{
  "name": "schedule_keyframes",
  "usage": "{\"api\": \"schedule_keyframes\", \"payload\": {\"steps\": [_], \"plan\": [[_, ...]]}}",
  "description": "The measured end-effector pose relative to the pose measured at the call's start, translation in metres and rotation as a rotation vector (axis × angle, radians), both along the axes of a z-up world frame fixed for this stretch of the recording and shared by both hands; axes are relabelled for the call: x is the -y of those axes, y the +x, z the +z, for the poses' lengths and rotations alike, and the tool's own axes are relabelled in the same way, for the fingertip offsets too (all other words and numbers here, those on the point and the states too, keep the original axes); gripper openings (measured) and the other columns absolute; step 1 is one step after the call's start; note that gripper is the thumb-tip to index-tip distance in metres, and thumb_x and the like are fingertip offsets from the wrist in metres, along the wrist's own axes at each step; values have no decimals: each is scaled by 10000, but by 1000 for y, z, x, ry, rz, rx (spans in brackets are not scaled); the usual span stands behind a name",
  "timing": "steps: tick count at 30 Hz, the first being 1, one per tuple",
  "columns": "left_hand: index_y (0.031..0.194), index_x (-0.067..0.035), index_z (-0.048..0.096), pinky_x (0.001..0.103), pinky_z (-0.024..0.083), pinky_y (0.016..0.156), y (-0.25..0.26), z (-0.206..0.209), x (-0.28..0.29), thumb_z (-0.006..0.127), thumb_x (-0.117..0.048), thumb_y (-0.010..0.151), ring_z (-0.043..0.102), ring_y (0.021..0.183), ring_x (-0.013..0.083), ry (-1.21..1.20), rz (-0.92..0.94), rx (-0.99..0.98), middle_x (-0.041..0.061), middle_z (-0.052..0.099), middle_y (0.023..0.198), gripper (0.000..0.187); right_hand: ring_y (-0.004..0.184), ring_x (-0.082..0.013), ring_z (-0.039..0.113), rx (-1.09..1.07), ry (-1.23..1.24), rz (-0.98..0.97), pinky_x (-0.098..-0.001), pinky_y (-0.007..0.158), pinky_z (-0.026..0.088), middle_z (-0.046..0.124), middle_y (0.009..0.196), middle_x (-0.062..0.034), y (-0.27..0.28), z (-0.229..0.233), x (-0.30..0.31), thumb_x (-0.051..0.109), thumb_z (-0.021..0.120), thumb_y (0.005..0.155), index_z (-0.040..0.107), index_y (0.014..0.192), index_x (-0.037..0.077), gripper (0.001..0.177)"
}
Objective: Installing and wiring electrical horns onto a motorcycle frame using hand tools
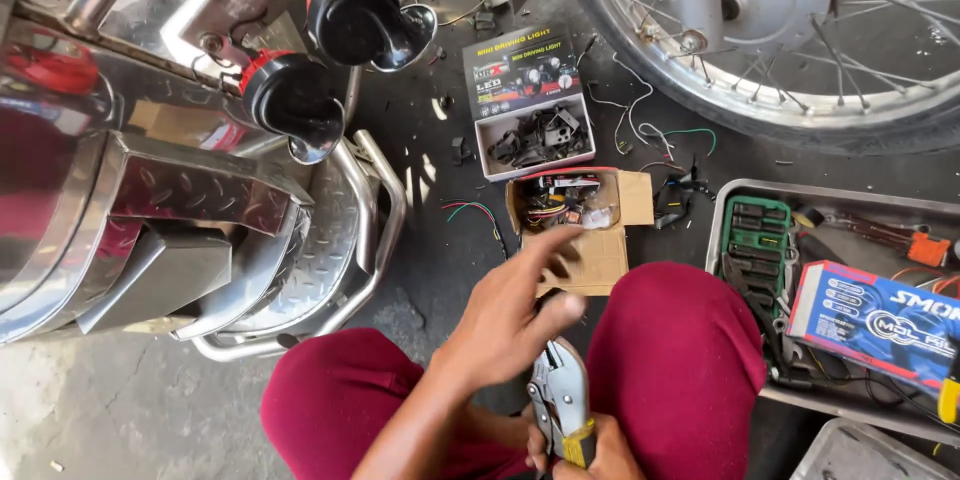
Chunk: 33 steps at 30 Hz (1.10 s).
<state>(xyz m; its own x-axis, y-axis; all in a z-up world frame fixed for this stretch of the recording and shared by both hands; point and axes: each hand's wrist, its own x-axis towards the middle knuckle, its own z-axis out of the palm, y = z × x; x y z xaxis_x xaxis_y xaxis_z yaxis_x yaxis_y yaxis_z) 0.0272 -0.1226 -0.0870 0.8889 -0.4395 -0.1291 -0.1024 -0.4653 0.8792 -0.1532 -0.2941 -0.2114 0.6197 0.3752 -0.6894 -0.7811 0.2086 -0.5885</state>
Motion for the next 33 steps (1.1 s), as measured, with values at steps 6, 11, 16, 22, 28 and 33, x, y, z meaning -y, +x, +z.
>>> {"api": "schedule_keyframes", "payload": {"steps": [6,11,16,22,28,33], "plan": [[697,-57,336,493,395,663,41,20,26,302,-780,1000,390,656,324,430,-417,-370,117,315,681,785,726,-235,784,62,82,11,-336,770,645,814,813,-157,-4,-7,-2,-170,659,742,845,1120,-63,434],[566,-197,297,352,235,526,60,23,24,457,-814,867,253,510,137,193,-511,-806,-38,292,558,705,785,-258,748,164,345,37,-381,821,632,762,914,-163,-19,-23,1,-162,726,867,734,1287,-101,425],[535,-217,234,357,182,529,50,23,32,523,-770,900,204,478,129,171,-307,-888,-61,219,508,722,810,-262,736,250,473,7,-450,907,645,735,947,-176,-13,-15,5,-123,709,814,645,1366,-113,555],[596,-231,336,332,177,506,28,14,36,619,-661,984,256,500,108,-28,14,-916,-57,314,547,645,779,-248,716,275,451,4,-449,894,665,730,920,-158,-14,-10,4,-171,671,771,676,1319,-127,549],[536,-225,199,355,160,500,22,5,41,593,-641,986,167,483,110,-101,56,-878,-49,204,498,729,828,-255,700,306,494,-37,-430,832,611,722,950,-168,-15,-10,4,-122,730,816,665,1347,-122,536],[514,-236,209,332,161,489,13,-21,35,552,-578,1072,171,493,97,-315,177,-831,-45,187,499,739,834,-265,718,361,469,-12,-408,848,601,726,951,-180,-19,-19,5,-97,743,814,657,1368,-140,563]]}}
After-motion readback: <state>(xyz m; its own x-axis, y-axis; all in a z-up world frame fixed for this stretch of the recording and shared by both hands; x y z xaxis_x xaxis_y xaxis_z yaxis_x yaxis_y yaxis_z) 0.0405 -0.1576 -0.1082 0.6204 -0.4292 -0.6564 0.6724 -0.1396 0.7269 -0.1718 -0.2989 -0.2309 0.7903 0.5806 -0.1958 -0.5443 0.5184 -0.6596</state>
